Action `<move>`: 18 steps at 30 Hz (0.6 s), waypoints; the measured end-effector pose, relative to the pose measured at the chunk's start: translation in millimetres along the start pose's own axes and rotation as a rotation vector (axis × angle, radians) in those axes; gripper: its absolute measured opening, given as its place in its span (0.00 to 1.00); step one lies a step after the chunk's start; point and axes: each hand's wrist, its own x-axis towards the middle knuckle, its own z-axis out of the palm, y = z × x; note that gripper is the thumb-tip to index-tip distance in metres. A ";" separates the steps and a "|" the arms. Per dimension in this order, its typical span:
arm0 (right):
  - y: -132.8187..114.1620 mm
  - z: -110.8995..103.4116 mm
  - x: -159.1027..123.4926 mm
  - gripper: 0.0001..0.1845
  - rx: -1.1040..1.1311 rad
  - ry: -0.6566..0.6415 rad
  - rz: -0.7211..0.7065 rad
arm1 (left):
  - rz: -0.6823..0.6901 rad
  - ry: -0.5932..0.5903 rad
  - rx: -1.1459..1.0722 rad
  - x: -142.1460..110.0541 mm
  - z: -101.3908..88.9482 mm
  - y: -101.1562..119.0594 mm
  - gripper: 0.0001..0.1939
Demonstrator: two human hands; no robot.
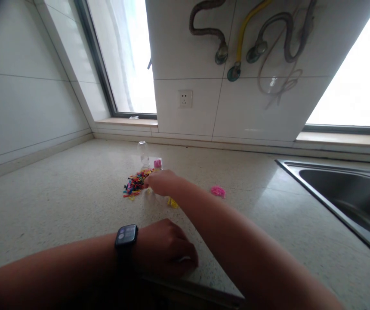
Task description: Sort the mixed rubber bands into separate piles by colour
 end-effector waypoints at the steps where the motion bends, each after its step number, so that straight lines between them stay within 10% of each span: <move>1: 0.5 3.2 2.6 0.19 -0.010 -0.004 -0.007 | -0.001 -0.001 0.000 0.1 -0.4 0.0 0.08; 18: 4.4 15.0 -10.8 0.10 -0.093 0.085 -0.044 | 0.005 -0.008 -0.036 1.3 -2.4 -0.9 0.09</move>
